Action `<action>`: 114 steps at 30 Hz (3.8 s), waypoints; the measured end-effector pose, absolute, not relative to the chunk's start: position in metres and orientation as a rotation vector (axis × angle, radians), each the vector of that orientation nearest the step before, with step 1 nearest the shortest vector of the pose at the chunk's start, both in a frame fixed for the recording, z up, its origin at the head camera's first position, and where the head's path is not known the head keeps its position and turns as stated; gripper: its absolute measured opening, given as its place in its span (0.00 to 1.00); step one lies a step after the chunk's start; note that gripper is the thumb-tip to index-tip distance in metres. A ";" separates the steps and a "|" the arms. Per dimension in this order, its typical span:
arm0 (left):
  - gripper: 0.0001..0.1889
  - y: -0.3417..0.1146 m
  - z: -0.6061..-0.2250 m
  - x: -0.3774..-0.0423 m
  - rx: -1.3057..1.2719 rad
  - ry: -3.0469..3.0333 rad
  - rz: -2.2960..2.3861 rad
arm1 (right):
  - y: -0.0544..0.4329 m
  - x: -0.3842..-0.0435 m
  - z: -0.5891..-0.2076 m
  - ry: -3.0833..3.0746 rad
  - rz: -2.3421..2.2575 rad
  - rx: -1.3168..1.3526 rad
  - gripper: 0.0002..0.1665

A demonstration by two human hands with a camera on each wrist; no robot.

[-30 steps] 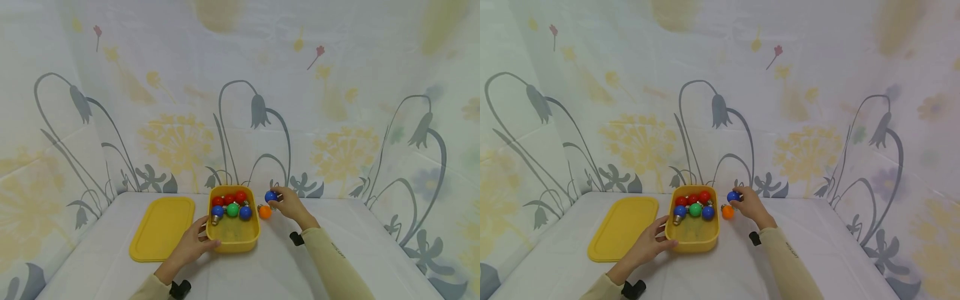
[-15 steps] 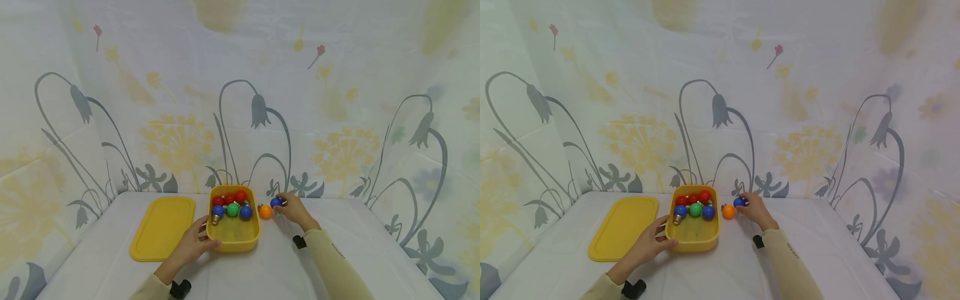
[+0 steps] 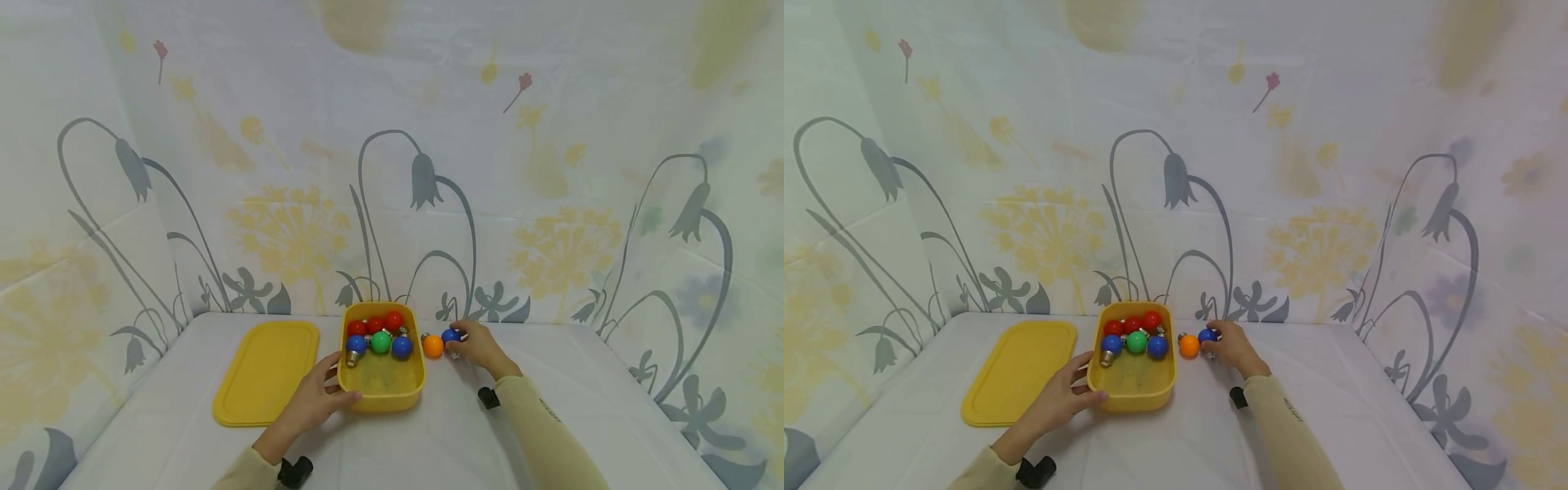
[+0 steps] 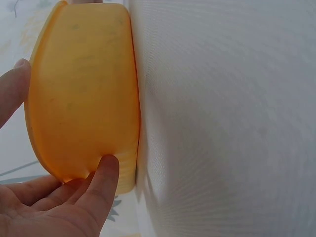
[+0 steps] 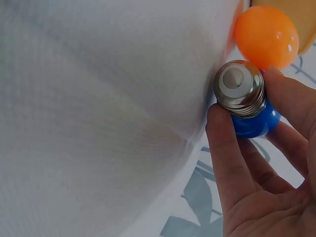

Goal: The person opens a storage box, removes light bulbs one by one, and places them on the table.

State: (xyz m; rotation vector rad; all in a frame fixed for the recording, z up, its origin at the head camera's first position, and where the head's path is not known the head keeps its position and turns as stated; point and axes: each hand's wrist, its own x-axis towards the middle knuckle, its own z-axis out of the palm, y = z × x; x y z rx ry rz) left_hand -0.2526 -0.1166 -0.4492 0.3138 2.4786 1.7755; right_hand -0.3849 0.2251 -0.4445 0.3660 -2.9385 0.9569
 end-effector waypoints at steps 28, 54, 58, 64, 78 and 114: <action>0.48 -0.117 -0.449 -0.252 0.321 2.482 1.783 | 0.220 -0.379 -0.426 -2.957 0.884 0.443 0.28; 0.47 -0.116 -0.448 -0.253 0.248 2.480 1.762 | 0.140 -0.364 -0.410 -2.857 0.674 1.005 0.27; 0.47 -0.117 -0.448 -0.252 0.247 2.475 1.772 | 0.130 -0.366 -0.413 -2.895 0.625 1.021 0.29; 0.47 -0.117 -0.448 -0.251 0.282 2.471 1.776 | 0.117 -0.366 -0.417 -2.959 0.607 1.021 0.27; 0.47 -0.116 -0.447 -0.251 0.287 2.477 1.769 | 0.107 -0.364 -0.414 -3.054 0.408 1.017 0.27; 0.48 -0.118 -0.444 -0.253 0.267 2.481 1.751 | 0.111 -0.347 -0.404 -3.061 0.245 1.089 0.24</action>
